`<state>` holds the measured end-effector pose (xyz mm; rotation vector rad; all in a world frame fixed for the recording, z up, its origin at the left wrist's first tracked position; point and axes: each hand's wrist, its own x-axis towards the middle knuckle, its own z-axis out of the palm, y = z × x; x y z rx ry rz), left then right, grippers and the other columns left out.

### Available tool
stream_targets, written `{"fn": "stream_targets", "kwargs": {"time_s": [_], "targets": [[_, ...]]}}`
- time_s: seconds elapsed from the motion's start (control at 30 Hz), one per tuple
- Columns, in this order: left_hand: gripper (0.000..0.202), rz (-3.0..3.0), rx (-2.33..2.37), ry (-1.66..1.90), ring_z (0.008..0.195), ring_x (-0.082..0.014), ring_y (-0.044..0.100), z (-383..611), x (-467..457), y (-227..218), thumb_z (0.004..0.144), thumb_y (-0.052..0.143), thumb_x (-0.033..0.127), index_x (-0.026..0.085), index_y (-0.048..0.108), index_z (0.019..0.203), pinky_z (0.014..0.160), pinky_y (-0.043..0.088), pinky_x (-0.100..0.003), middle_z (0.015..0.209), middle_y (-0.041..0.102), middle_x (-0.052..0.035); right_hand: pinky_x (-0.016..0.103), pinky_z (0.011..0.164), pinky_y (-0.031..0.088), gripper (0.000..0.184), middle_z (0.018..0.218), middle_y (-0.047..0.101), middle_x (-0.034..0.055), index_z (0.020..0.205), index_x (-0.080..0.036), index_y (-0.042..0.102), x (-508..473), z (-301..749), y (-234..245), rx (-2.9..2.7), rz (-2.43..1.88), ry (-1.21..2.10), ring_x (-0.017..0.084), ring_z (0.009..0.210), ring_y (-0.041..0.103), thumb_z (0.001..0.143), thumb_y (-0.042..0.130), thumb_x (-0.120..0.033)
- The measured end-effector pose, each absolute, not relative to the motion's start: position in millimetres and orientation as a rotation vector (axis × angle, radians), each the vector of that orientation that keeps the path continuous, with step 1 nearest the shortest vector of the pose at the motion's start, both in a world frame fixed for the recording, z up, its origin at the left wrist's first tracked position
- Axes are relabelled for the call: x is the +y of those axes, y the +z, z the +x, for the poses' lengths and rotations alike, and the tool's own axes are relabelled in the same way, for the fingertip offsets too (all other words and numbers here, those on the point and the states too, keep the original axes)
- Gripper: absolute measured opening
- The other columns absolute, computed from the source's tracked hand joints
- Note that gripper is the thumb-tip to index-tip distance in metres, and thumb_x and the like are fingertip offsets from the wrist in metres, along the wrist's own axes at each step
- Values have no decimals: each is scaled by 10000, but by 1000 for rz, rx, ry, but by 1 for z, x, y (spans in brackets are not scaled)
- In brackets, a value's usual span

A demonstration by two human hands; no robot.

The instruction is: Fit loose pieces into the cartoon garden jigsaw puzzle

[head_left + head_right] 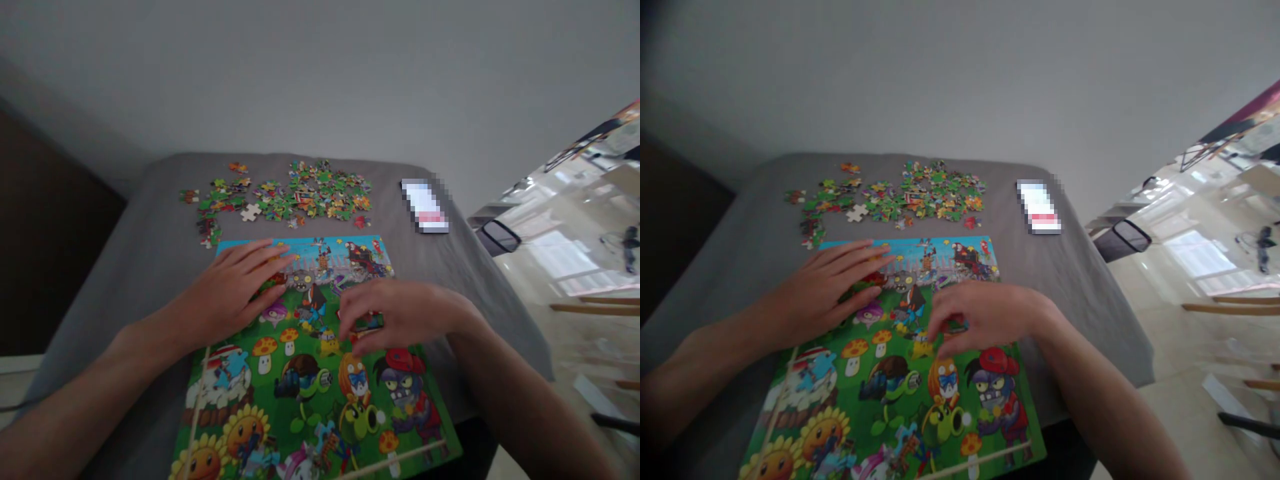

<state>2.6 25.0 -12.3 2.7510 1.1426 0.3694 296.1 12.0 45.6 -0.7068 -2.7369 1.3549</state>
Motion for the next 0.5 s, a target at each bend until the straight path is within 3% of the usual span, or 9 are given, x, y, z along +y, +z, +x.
{"fn": "stream_targets", "kwargs": {"time_s": [0.13, 0.3, 0.5], "targets": [[459, 2745, 1098, 452, 1403, -276, 417, 4, 22, -2, 1046, 383, 446, 230, 526, 1425, 1167, 330, -464, 1456, 556, -63, 262, 832, 500, 178, 975, 715, 9, 1029, -226, 733, -16, 274, 45, -3005, -457, 1307, 158, 960, 661, 865, 760, -288], [372, 2733, 1014, 515, 1370, -253, 446, 7, 18, 5, 1044, 424, 362, 237, 588, 1353, 1168, 341, -441, 1400, 597, -49, 305, 926, 453, 392, 1101, 697, 16, 1209, -259, 673, -38, 261, 41, -3057, -305, 924, 198, 1093, 582, 849, 771, -378], [322, 2700, 922, 505, 1275, -218, 543, 6, 19, 4, 1042, 440, 308, 243, 636, 1290, 1125, 391, -414, 1313, 663, -40, 326, 940, 422, 136, 1068, 681, 13, 1030, -238, 730, -42, 255, 35, -3049, -224, 860, 210, 1077, 550, 935, 676, -319]]}}
